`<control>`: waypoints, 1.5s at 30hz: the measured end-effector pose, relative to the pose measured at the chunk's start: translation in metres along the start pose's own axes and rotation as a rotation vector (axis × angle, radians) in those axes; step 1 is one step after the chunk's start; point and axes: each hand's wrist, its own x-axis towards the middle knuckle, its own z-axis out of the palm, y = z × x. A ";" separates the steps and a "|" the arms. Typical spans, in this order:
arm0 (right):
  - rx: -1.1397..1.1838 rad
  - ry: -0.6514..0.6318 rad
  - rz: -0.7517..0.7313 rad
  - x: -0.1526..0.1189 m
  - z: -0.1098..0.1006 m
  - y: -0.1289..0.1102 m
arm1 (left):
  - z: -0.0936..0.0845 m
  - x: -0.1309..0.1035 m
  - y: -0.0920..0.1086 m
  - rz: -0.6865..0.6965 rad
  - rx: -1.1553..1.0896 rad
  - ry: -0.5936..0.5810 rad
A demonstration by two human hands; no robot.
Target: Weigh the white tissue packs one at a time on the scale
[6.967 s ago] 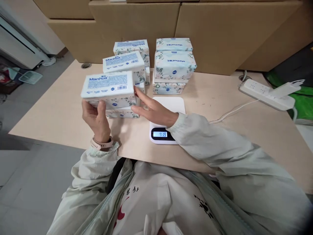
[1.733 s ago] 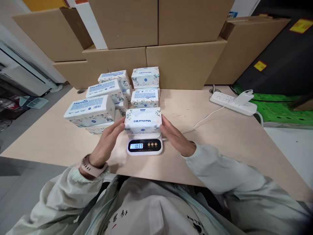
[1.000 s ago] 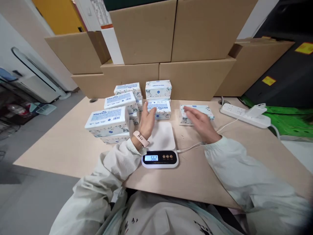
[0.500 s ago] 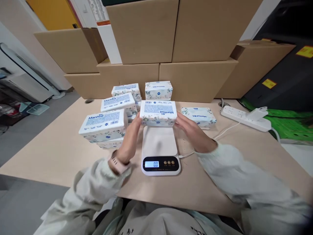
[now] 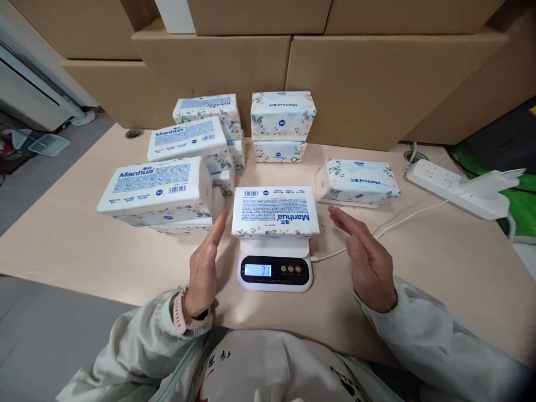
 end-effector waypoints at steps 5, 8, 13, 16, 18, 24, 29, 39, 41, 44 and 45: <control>-0.043 0.096 -0.039 -0.013 0.008 0.016 | -0.001 0.001 -0.008 0.028 -0.086 0.027; -0.069 0.097 -0.071 -0.017 0.011 0.018 | -0.002 0.000 -0.006 -0.005 -0.117 0.000; -0.123 0.099 -0.127 -0.016 0.012 0.016 | -0.005 -0.002 -0.001 -0.054 -0.142 -0.027; -0.132 0.099 -0.141 -0.016 0.012 0.015 | -0.007 -0.003 0.000 -0.058 -0.145 -0.045; -0.136 0.096 -0.140 -0.016 0.013 0.015 | -0.007 -0.003 0.000 -0.053 -0.148 -0.047; -0.142 0.091 -0.125 -0.017 0.013 0.017 | -0.006 -0.002 0.000 -0.038 -0.141 -0.084; -0.109 0.079 -0.148 -0.017 0.012 0.015 | -0.006 -0.001 0.001 -0.057 -0.139 -0.086; -0.132 0.096 -0.166 -0.016 0.012 0.015 | -0.006 -0.001 0.003 -0.069 -0.149 -0.098; -0.126 0.087 -0.167 -0.016 0.012 0.015 | -0.005 -0.001 0.002 -0.068 -0.156 -0.102; -0.099 0.077 -0.169 -0.017 0.012 0.015 | -0.005 -0.001 0.000 -0.058 -0.153 -0.110; -0.092 0.079 -0.172 -0.017 0.012 0.015 | -0.005 -0.001 0.000 -0.059 -0.151 -0.110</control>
